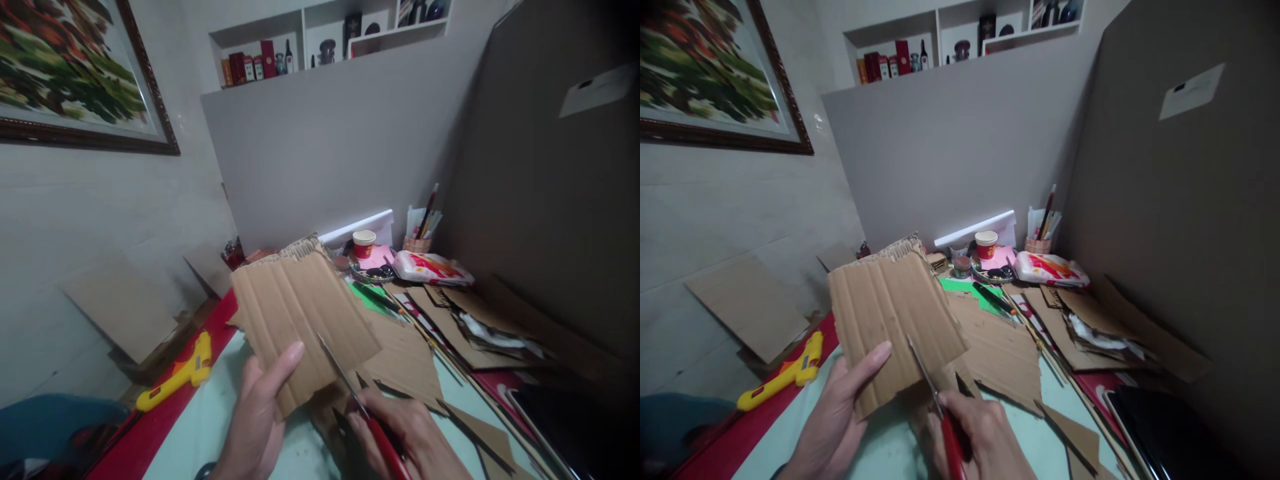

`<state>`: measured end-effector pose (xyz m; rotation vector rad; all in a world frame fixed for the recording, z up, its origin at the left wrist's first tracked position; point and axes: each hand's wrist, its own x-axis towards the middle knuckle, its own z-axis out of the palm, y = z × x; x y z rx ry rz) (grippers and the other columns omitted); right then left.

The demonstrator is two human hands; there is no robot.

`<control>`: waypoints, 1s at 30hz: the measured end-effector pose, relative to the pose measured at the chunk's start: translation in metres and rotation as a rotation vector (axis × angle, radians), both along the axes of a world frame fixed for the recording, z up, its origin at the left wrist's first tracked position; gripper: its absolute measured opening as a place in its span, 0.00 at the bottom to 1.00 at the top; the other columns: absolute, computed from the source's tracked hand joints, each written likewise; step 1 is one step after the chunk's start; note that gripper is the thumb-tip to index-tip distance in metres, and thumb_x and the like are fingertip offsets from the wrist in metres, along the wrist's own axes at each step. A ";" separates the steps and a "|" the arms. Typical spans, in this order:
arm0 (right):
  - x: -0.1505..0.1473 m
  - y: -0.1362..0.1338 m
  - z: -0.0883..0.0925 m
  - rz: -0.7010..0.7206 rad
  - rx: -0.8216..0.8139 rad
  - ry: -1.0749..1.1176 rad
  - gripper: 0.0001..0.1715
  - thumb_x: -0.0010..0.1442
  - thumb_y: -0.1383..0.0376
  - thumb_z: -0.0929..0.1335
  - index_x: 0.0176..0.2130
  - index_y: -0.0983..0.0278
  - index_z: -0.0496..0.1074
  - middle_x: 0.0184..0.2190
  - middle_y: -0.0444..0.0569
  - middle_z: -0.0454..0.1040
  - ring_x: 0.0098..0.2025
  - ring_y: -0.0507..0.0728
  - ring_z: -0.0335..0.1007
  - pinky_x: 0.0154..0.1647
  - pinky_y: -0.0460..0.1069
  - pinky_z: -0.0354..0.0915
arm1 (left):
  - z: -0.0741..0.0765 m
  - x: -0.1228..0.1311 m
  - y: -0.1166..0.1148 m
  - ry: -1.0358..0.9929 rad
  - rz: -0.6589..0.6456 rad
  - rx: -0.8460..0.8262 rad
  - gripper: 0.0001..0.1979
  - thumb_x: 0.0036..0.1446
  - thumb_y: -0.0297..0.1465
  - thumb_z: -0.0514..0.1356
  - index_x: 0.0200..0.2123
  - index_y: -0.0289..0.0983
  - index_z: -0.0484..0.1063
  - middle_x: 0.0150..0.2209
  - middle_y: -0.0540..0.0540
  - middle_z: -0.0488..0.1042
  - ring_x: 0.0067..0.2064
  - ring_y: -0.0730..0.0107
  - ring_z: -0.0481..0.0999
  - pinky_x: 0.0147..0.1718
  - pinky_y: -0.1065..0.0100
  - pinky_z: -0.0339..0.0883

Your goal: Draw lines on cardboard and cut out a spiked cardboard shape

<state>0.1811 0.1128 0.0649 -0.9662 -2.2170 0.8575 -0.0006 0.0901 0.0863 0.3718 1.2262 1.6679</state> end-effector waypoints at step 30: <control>-0.009 0.003 -0.008 0.044 -0.167 0.036 0.20 0.69 0.54 0.60 0.28 0.60 0.59 0.23 0.40 0.60 0.25 0.51 0.53 0.27 0.48 0.50 | -0.003 -0.003 0.000 0.054 0.018 0.111 0.45 0.42 0.33 0.77 0.63 0.33 0.66 0.45 0.37 0.84 0.52 0.44 0.82 0.47 0.54 0.79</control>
